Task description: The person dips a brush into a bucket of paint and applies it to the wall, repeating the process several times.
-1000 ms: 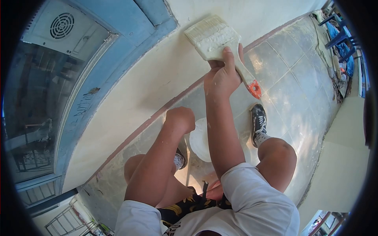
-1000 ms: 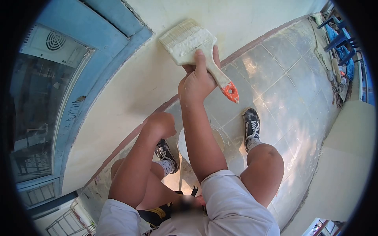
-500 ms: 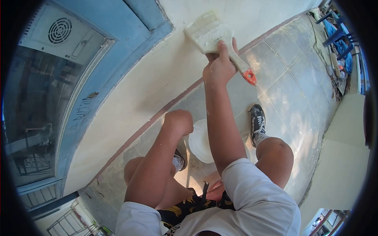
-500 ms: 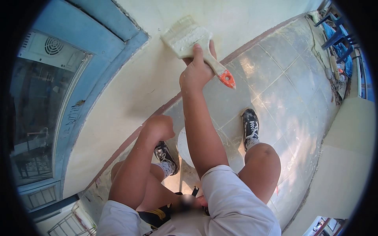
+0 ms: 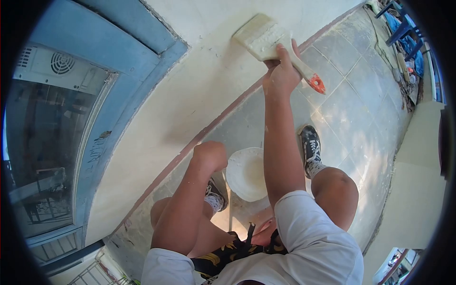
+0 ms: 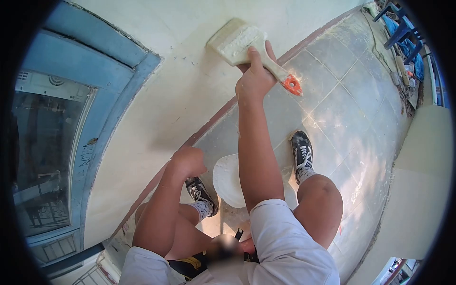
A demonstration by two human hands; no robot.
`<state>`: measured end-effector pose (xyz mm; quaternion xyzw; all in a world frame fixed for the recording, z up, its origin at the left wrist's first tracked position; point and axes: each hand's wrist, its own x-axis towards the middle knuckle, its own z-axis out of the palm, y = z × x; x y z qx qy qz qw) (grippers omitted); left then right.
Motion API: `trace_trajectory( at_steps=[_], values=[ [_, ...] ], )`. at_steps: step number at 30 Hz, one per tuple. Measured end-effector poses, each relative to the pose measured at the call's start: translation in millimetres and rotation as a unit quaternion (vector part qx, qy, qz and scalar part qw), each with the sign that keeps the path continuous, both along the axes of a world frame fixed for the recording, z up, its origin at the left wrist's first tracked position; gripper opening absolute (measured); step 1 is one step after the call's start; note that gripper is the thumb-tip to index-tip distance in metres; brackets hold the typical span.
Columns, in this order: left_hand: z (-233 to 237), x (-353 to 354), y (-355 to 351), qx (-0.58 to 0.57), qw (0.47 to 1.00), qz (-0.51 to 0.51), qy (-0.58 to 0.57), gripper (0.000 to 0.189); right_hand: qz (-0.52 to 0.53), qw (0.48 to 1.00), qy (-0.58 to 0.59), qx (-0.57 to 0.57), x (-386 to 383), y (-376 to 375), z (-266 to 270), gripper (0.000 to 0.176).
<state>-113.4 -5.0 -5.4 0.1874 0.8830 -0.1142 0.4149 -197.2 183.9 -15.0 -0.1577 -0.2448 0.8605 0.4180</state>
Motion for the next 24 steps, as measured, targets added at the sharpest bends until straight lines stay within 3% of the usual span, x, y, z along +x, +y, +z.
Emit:
trace_trajectory(
  at_steps=[4,8,14,17,20,24],
  values=[
    [-2,0,6,-0.017,1.0,0.003,-0.019,0.026,0.011,0.997,0.053,-0.052,-10,0,21,0.052],
    [-6,-1,7,-0.016,1.0,-0.007,-0.014,0.026,-0.009,1.0,-0.01,-0.021,-15,-1,-3,0.049],
    [-5,1,9,-0.027,0.999,0.0,-0.022,0.027,-0.005,0.994,0.092,-0.067,-13,7,19,0.047],
    [-8,1,8,-0.014,1.0,-0.012,-0.008,0.027,-0.018,1.0,-0.012,-0.008,-25,-1,-24,0.047],
    [-10,0,5,-0.008,1.0,0.0,-0.012,0.026,-0.02,0.998,-0.055,-0.036,-7,14,-67,0.049],
    [-9,-4,6,-0.015,1.0,-0.01,-0.015,0.026,-0.033,0.997,-0.074,0.001,-10,16,-66,0.053]
  ],
)
